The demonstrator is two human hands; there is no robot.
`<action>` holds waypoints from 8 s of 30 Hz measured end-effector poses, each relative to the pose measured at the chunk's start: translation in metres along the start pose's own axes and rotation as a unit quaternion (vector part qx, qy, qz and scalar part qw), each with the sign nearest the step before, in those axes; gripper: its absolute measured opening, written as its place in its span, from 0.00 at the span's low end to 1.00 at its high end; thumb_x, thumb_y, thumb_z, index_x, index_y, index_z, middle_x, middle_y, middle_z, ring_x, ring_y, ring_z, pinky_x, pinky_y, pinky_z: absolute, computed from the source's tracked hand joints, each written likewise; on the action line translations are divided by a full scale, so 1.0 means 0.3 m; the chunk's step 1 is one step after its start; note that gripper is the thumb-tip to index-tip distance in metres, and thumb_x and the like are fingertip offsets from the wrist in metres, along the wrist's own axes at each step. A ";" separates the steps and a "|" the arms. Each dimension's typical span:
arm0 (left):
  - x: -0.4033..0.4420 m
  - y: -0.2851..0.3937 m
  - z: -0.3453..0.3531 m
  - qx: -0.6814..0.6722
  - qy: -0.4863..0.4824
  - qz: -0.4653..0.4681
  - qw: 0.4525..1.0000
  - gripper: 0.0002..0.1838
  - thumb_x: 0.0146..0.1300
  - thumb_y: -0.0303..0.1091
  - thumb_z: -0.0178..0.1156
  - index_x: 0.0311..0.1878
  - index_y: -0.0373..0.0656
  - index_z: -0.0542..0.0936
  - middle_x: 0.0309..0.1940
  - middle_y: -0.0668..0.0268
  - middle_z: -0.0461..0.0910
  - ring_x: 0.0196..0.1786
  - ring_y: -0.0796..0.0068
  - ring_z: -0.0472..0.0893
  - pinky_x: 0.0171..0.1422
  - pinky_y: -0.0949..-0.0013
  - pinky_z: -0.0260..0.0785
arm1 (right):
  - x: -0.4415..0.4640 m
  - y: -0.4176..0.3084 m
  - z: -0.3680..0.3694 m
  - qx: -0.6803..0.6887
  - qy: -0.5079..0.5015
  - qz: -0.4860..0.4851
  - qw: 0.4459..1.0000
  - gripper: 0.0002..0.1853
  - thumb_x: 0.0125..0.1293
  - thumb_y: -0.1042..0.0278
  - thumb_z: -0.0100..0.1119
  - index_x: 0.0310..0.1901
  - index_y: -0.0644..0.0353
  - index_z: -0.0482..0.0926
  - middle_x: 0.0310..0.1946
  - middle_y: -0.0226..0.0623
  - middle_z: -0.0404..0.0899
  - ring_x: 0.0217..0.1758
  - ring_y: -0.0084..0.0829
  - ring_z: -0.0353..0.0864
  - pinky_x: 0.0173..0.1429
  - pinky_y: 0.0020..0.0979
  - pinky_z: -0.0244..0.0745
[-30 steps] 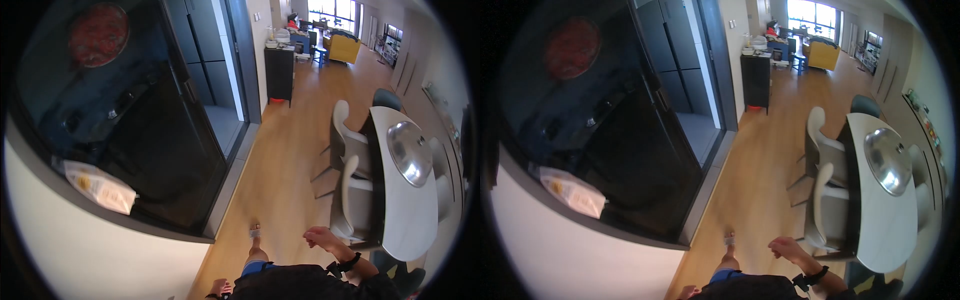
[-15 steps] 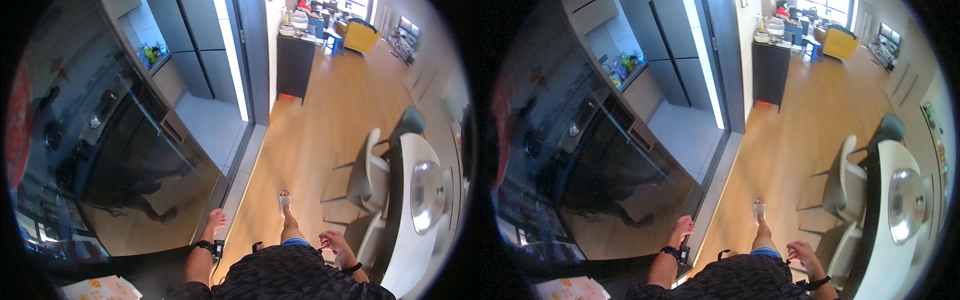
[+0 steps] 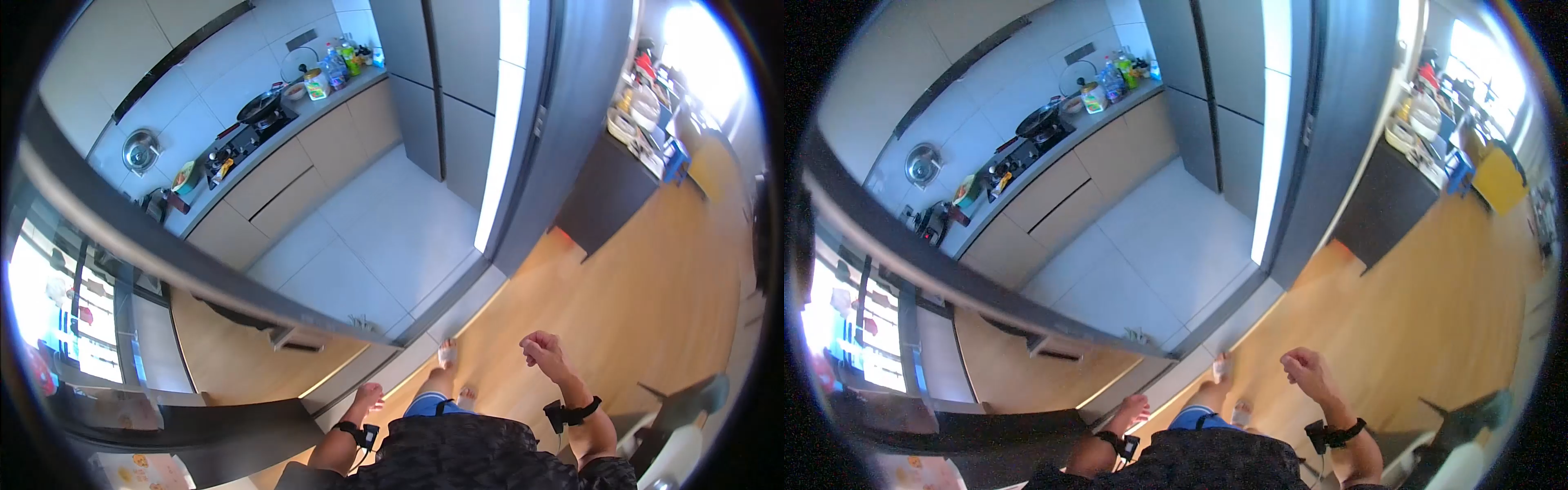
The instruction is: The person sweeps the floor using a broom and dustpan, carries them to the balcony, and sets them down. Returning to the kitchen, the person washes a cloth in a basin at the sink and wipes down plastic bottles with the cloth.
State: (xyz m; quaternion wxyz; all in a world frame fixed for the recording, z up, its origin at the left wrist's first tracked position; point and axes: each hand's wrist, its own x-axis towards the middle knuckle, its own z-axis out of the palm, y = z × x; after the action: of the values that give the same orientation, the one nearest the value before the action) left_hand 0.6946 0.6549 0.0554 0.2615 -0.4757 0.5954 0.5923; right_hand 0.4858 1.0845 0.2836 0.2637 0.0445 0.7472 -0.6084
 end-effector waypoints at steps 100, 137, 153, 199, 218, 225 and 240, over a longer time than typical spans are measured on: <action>0.789 0.859 -2.233 -0.704 0.413 -0.109 0.567 0.21 0.71 0.37 0.53 0.65 0.42 0.70 0.45 0.58 0.80 0.37 0.65 0.83 0.37 0.63 0.79 | 2.616 -1.509 3.715 -0.438 -0.544 0.158 0.697 0.08 0.69 0.65 0.56 0.41 0.60 0.78 0.26 0.30 0.78 0.25 0.24 0.78 0.30 0.31 0.80; -0.413 -0.407 -4.602 -0.540 0.550 0.120 0.626 0.23 0.69 0.37 0.55 0.64 0.38 0.70 0.44 0.62 0.79 0.40 0.76 0.80 0.39 0.73 0.79 | 0.199 -1.183 6.514 -0.496 -0.770 -0.391 0.095 0.19 0.59 0.61 0.54 0.47 0.63 0.82 0.40 0.51 0.83 0.45 0.44 0.82 0.53 0.39 0.75; -0.271 -0.633 -4.564 -0.683 0.490 0.021 0.541 0.23 0.69 0.36 0.52 0.65 0.37 0.69 0.48 0.60 0.77 0.43 0.74 0.79 0.43 0.70 0.77 | 0.179 -0.105 7.007 -0.378 -0.705 -0.597 -0.064 0.16 0.59 0.68 0.53 0.49 0.50 0.83 0.48 0.50 0.80 0.51 0.48 0.81 0.51 0.45 0.78; 0.076 -0.458 -4.925 -0.414 0.670 0.113 0.606 0.20 0.76 0.46 0.41 0.41 0.37 0.73 0.31 0.59 0.76 0.36 0.68 0.75 0.43 0.63 0.68 | -0.099 -0.610 6.576 -0.322 -0.677 0.289 0.596 0.36 0.70 0.29 0.31 0.54 0.56 0.73 0.36 0.36 0.76 0.33 0.30 0.77 0.31 0.37 0.72; 0.071 -0.552 -4.932 -0.611 0.686 0.086 0.385 0.13 0.70 0.31 0.42 0.47 0.37 0.74 0.38 0.62 0.79 0.38 0.70 0.81 0.48 0.68 0.75 | -0.114 -0.656 6.601 -0.299 -0.750 0.310 0.502 0.29 0.74 0.42 0.39 0.40 0.63 0.78 0.22 0.34 0.76 0.20 0.27 0.76 0.21 0.27 0.71; 0.008 -0.559 -4.887 -0.697 0.471 0.245 0.483 0.28 0.73 0.55 0.47 0.59 0.37 0.73 0.55 0.53 0.78 0.52 0.60 0.80 0.55 0.60 0.76 | -0.133 -0.617 6.604 -0.456 -0.696 0.273 0.483 0.32 0.73 0.34 0.31 0.32 0.57 0.74 0.21 0.37 0.70 0.12 0.23 0.64 0.13 0.34 0.55; 0.096 -0.596 -4.891 -0.838 0.443 0.159 0.277 0.15 0.69 0.43 0.51 0.34 0.40 0.71 0.24 0.58 0.77 0.31 0.57 0.80 0.42 0.55 0.77 | -0.117 -0.563 6.552 -0.436 -0.791 -0.217 0.370 0.31 0.75 0.51 0.27 0.41 0.69 0.79 0.39 0.62 0.80 0.46 0.60 0.80 0.54 0.54 0.73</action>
State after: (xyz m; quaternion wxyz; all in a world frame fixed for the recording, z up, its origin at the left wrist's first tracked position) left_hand 1.2094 -0.7248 0.1857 -0.6840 -0.5181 -0.1397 0.4941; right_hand 1.1189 -0.7830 0.2117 0.5762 -0.7421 0.3424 0.0085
